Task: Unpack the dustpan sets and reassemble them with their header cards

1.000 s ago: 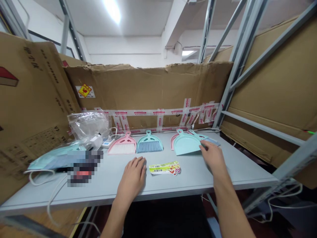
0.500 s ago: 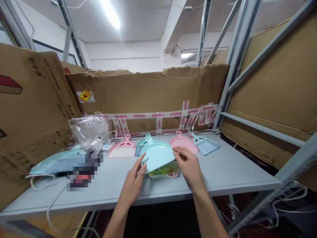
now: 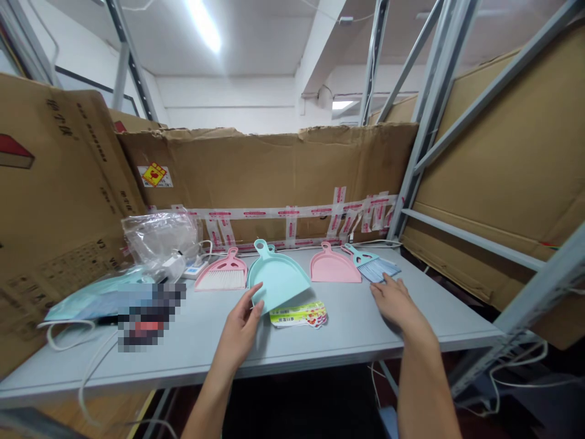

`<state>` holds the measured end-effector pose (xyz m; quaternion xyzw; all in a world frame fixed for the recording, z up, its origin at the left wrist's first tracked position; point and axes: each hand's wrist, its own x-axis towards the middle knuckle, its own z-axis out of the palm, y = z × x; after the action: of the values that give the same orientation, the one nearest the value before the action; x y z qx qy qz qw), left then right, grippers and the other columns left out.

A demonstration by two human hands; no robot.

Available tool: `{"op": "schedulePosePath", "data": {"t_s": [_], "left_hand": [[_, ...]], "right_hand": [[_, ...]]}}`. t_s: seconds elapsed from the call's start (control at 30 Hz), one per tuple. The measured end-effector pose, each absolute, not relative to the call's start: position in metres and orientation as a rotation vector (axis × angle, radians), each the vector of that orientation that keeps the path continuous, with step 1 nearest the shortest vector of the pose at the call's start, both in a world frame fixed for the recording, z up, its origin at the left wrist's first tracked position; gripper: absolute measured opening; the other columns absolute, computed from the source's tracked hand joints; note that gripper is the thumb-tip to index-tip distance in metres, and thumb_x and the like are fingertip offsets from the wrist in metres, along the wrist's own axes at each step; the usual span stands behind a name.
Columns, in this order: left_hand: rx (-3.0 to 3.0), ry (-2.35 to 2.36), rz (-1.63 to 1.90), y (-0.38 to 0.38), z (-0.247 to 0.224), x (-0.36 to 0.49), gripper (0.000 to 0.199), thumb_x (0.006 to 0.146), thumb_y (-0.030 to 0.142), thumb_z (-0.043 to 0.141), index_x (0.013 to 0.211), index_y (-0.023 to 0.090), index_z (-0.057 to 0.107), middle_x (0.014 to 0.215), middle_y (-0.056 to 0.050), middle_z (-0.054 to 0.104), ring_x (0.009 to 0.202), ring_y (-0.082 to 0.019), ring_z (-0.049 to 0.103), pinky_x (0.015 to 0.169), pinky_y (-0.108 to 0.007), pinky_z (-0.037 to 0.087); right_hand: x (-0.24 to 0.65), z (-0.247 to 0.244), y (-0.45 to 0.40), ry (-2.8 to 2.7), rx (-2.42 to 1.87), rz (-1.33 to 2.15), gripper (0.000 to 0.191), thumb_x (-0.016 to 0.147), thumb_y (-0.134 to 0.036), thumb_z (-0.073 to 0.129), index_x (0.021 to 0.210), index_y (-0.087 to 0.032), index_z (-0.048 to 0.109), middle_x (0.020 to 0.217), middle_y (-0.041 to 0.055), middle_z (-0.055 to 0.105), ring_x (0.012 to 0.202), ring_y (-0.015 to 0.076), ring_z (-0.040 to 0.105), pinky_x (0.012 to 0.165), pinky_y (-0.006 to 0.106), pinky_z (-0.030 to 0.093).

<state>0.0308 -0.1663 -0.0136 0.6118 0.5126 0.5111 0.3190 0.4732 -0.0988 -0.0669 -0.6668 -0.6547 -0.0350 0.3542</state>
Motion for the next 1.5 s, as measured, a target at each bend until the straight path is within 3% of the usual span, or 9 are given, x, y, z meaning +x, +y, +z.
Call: {"op": "schedulePosePath", "data": {"t_s": [0.07, 0.2, 0.43, 0.73, 0.93, 1.0, 1.13, 1.3, 1.5], "left_hand": [[1.613, 1.341, 1.347, -0.166, -0.014, 0.03, 0.084, 0.1, 0.077, 0.067, 0.162, 0.02, 0.067, 0.111, -0.008, 0.075, 0.093, -0.023, 0.065, 0.092, -0.035, 0.055], [1.614, 1.341, 1.344, -0.167, -0.014, 0.029, 0.083, 0.101, 0.075, 0.067, 0.163, 0.02, 0.066, 0.113, -0.009, 0.075, 0.089, -0.022, 0.064, 0.089, -0.034, 0.055], [1.616, 1.335, 1.335, -0.167, -0.015, 0.029, 0.08, 0.102, 0.075, 0.067, 0.162, 0.021, 0.068, 0.112, -0.008, 0.076, 0.091, -0.023, 0.066, 0.089, -0.034, 0.056], [1.612, 1.311, 1.315, -0.166, -0.019, 0.029, 0.078, 0.103, 0.072, 0.066, 0.163, 0.021, 0.066, 0.121, -0.01, 0.078, 0.099, -0.024, 0.069, 0.097, -0.036, 0.056], [1.62, 1.314, 1.297, -0.167, -0.016, 0.03, 0.078, 0.103, 0.072, 0.066, 0.162, 0.022, 0.066, 0.13, -0.011, 0.078, 0.102, -0.025, 0.07, 0.098, -0.036, 0.056], [1.623, 1.295, 1.289, -0.167, -0.015, 0.031, 0.076, 0.103, 0.071, 0.067, 0.161, 0.022, 0.068, 0.135, -0.012, 0.077, 0.106, -0.025, 0.071, 0.099, -0.037, 0.056], [1.65, 1.286, 1.261, -0.168, -0.014, 0.031, 0.074, 0.102, 0.07, 0.069, 0.158, 0.021, 0.071, 0.118, -0.01, 0.078, 0.097, -0.023, 0.067, 0.092, -0.035, 0.055], [1.682, 1.291, 1.235, -0.169, -0.012, 0.032, 0.074, 0.102, 0.071, 0.069, 0.157, 0.021, 0.072, 0.094, -0.004, 0.069, 0.083, -0.02, 0.057, 0.082, -0.031, 0.05], [1.671, 1.285, 1.223, -0.17, -0.012, 0.032, 0.074, 0.102, 0.072, 0.069, 0.157, 0.022, 0.072, 0.104, -0.006, 0.071, 0.088, -0.021, 0.058, 0.085, -0.032, 0.049]], "right_hand": [[0.471, -0.076, -0.093, -1.67, -1.772, -0.047, 0.041, 0.105, -0.042, 0.055, 0.12, -0.023, 0.088, 0.151, 0.0201, 0.074, 0.158, 0.0415, 0.055, 0.131, 0.069, 0.041], [0.459, -0.078, -0.083, -1.577, -1.901, 0.026, 0.048, 0.105, -0.03, 0.044, 0.13, -0.019, 0.084, 0.161, 0.0224, 0.068, 0.16, 0.0462, 0.051, 0.128, 0.08, 0.037], [0.46, -0.05, -0.084, -1.373, -1.65, -0.181, 0.056, 0.108, -0.031, 0.038, 0.137, -0.008, 0.081, 0.158, 0.0262, 0.066, 0.146, 0.0372, 0.064, 0.131, 0.054, 0.046], [0.46, -0.045, -0.087, -1.276, -1.606, -0.236, 0.052, 0.107, -0.035, 0.044, 0.132, -0.011, 0.083, 0.139, 0.0232, 0.079, 0.146, 0.0391, 0.062, 0.132, 0.058, 0.043], [0.456, -0.037, -0.094, -1.248, -1.579, -0.266, 0.053, 0.109, -0.036, 0.044, 0.137, -0.01, 0.08, 0.146, 0.0229, 0.076, 0.158, 0.0398, 0.053, 0.135, 0.059, 0.039], [0.453, -0.029, -0.1, -1.199, -1.536, -0.289, 0.052, 0.109, -0.038, 0.049, 0.141, -0.009, 0.079, 0.149, 0.0235, 0.075, 0.155, 0.0398, 0.057, 0.133, 0.058, 0.041], [0.451, -0.015, -0.113, -1.041, -1.432, -0.378, 0.05, 0.107, -0.038, 0.058, 0.145, -0.011, 0.077, 0.149, 0.0219, 0.075, 0.14, 0.0371, 0.069, 0.126, 0.052, 0.05], [0.46, -0.022, -0.105, -1.039, -1.546, -0.338, 0.049, 0.105, -0.046, 0.057, 0.128, -0.014, 0.084, 0.131, 0.0208, 0.083, 0.124, 0.0391, 0.074, 0.116, 0.054, 0.054], [0.461, -0.054, -0.086, -1.418, -2.003, -0.11, 0.07, 0.097, -0.062, 0.068, 0.148, -0.014, 0.074, 0.155, 0.0248, 0.069, 0.145, 0.0472, 0.059, 0.124, 0.061, 0.044]]}}
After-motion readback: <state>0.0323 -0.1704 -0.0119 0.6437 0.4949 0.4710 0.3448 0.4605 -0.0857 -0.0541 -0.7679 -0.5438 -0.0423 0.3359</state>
